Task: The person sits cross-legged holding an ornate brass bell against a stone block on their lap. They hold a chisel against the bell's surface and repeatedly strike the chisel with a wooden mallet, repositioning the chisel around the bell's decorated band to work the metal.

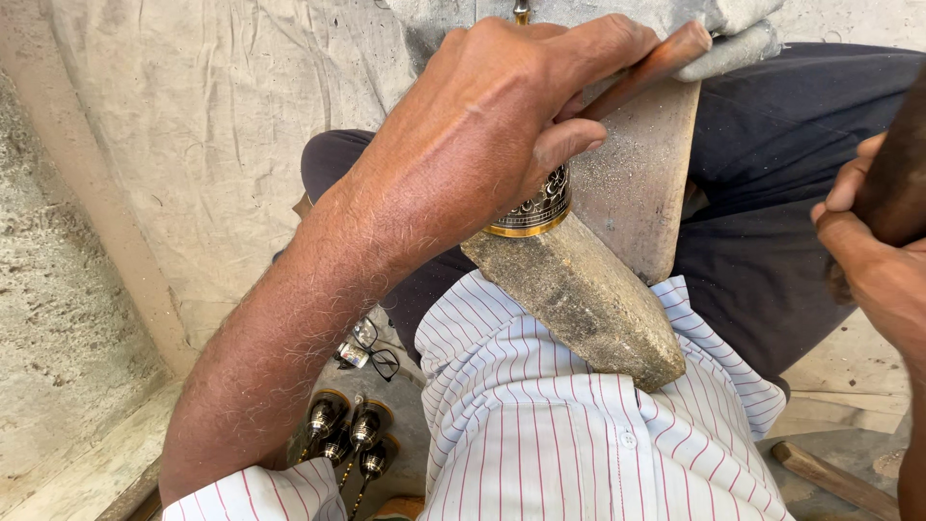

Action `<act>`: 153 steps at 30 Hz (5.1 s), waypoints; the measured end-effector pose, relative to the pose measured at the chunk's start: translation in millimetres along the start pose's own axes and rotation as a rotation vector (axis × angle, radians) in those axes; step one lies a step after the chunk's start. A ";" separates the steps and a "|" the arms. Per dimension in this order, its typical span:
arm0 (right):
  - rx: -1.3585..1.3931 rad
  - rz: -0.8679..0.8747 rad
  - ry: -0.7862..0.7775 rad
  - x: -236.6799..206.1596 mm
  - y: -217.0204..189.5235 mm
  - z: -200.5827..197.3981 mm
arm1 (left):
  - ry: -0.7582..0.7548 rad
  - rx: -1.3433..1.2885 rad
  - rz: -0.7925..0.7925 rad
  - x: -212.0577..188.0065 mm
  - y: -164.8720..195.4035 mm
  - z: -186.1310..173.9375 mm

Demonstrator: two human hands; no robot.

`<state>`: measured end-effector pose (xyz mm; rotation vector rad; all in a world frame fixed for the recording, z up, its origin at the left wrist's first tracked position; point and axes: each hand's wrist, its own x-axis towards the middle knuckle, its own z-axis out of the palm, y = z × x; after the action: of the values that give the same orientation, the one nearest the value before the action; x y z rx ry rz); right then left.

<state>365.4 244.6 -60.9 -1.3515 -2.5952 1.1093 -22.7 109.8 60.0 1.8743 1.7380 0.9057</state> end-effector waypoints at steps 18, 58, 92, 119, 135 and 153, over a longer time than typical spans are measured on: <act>0.624 -0.317 0.071 18.3 -129.8 15.8 | 0.334 -0.152 -0.268 -61.8 16.8 33.0; -0.344 -0.019 -0.052 36.5 6.9 -12.7 | 0.526 0.023 -0.327 -71.9 20.3 67.9; -0.425 0.001 -0.084 34.1 43.6 -6.6 | 0.359 0.046 -0.285 -67.8 17.3 50.9; -0.428 -0.006 -0.082 32.3 54.9 -1.2 | 0.306 0.072 -0.216 -61.8 12.2 40.0; 0.514 -0.441 0.019 33.4 -131.2 15.6 | 0.359 -0.057 -0.255 -53.6 23.7 27.9; -0.271 -0.187 -0.018 86.1 -88.1 -35.9 | 0.419 -0.069 -0.301 -57.0 23.1 41.8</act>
<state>260.1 294.5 -7.3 -1.1068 -2.8963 0.7699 23.1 55.8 37.1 1.3931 2.1246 1.2798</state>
